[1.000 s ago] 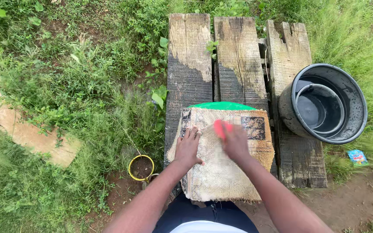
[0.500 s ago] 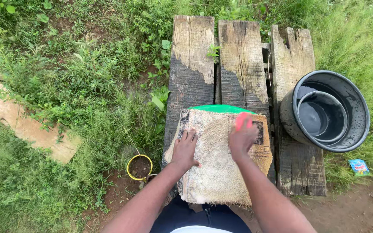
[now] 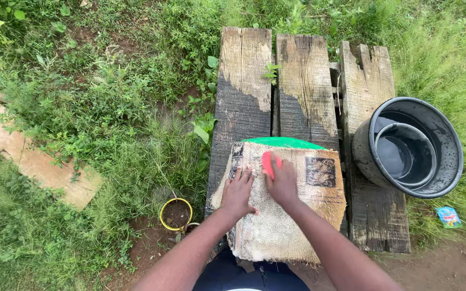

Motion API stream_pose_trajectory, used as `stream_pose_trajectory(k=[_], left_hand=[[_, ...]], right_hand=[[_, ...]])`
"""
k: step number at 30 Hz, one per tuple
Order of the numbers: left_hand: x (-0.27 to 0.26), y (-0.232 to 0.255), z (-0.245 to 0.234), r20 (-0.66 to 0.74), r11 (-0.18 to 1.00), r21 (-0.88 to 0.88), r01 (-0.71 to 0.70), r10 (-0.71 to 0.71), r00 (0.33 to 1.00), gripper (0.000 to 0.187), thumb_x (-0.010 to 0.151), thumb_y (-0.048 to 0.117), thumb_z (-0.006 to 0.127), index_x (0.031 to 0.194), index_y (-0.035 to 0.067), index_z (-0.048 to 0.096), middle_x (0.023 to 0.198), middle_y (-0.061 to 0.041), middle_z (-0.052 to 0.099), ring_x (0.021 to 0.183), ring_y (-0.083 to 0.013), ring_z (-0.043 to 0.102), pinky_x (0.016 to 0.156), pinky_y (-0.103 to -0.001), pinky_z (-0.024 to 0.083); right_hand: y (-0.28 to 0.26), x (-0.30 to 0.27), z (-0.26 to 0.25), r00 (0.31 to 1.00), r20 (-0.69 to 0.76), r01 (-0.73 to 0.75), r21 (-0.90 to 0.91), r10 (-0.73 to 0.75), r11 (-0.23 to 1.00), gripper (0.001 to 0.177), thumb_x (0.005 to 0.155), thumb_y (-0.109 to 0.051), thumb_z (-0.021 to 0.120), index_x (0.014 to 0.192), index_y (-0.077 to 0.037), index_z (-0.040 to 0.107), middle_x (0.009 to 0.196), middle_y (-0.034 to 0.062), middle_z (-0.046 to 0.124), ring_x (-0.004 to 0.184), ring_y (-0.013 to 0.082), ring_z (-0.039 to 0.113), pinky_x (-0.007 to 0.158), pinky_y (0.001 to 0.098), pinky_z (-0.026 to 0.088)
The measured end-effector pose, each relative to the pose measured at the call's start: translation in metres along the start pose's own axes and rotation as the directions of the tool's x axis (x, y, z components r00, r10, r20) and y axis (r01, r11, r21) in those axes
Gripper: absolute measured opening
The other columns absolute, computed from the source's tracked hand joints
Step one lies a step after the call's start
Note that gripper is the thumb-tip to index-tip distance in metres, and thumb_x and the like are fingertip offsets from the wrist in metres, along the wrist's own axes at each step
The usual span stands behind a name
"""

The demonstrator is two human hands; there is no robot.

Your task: The person scrubs a small rug using a red brush and soapy water on a wooden outdoor platform. The person repeatedly applies the brush to the surface of the rug and later moves plastic basins of water.

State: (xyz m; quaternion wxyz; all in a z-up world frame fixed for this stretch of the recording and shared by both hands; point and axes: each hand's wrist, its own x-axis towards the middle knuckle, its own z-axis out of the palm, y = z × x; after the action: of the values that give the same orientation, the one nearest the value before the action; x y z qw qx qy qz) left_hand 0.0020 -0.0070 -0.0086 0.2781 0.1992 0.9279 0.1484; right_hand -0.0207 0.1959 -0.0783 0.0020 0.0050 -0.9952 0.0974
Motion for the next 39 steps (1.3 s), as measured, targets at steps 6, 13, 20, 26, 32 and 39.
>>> stream_pose_trajectory(k=[6,13,20,26,32,39], left_hand=[[0.003,-0.004,0.006,-0.054,1.0,-0.014,-0.02,0.019,0.998,0.129,0.055,0.053,0.098,0.156,0.006,0.032,0.166,-0.013,0.023,0.155,-0.0328,0.018,0.117,-0.051,0.031],[-0.003,-0.01,0.005,-0.082,0.998,-0.018,-0.066,0.064,0.995,0.126,0.057,0.054,0.097,0.155,0.003,0.034,0.165,-0.013,0.026,0.154,-0.0344,0.019,0.116,-0.05,0.033],[-0.001,-0.007,0.007,-0.024,0.996,0.079,-0.049,0.051,0.998,0.135,0.06,0.065,0.091,0.158,0.0,0.026,0.165,-0.014,0.025,0.154,-0.0338,0.018,0.119,-0.048,0.032],[-0.003,-0.007,0.007,-0.037,0.996,0.069,-0.064,0.067,0.997,0.136,0.06,0.063,0.092,0.159,0.002,0.022,0.166,-0.014,0.022,0.154,-0.0336,0.017,0.119,-0.048,0.03],[-0.006,-0.015,0.007,-0.101,0.997,-0.017,-0.079,0.077,0.992,0.126,0.062,0.055,0.094,0.157,0.004,0.028,0.166,-0.013,0.024,0.156,-0.0325,0.016,0.12,-0.05,0.029],[-0.007,-0.011,0.009,-0.08,0.996,-0.052,-0.076,0.072,0.994,0.125,0.062,0.054,0.095,0.156,0.005,0.029,0.165,-0.012,0.023,0.155,-0.0324,0.015,0.12,-0.05,0.028]], right_hand=[[0.007,0.011,-0.001,0.851,-0.292,-0.472,-0.059,0.437,0.879,0.078,0.093,-0.041,0.064,0.157,-0.006,0.038,0.123,0.0297,0.051,0.109,0.0402,0.05,0.096,0.0545,0.039],[0.01,0.007,0.011,0.987,-0.133,-0.109,-0.186,0.085,0.976,0.064,0.099,-0.037,0.065,0.152,-0.009,0.042,0.128,0.0197,0.054,0.118,0.0378,0.051,0.1,0.0543,0.041],[-0.03,0.006,0.036,0.963,-0.174,-0.198,0.058,0.205,0.979,0.072,0.09,-0.037,0.068,0.152,-0.009,0.044,0.119,0.0239,0.055,0.109,0.0395,0.052,0.094,0.0502,0.043],[0.004,0.02,-0.001,0.944,-0.189,-0.292,-0.102,0.269,0.951,0.067,0.093,-0.036,0.067,0.15,-0.007,0.045,0.119,0.0238,0.056,0.106,0.0383,0.053,0.092,0.0513,0.042],[-0.003,-0.035,0.003,0.981,0.019,0.19,0.094,-0.193,0.977,0.061,0.092,-0.036,0.066,0.147,-0.013,0.051,0.109,0.0228,0.057,0.104,0.0374,0.053,0.092,0.049,0.042],[0.022,-0.105,-0.032,0.978,-0.095,-0.181,0.035,0.183,0.983,0.071,0.096,-0.035,0.063,0.158,-0.011,0.039,0.105,0.0212,0.053,0.098,0.0368,0.051,0.09,0.0501,0.04]])
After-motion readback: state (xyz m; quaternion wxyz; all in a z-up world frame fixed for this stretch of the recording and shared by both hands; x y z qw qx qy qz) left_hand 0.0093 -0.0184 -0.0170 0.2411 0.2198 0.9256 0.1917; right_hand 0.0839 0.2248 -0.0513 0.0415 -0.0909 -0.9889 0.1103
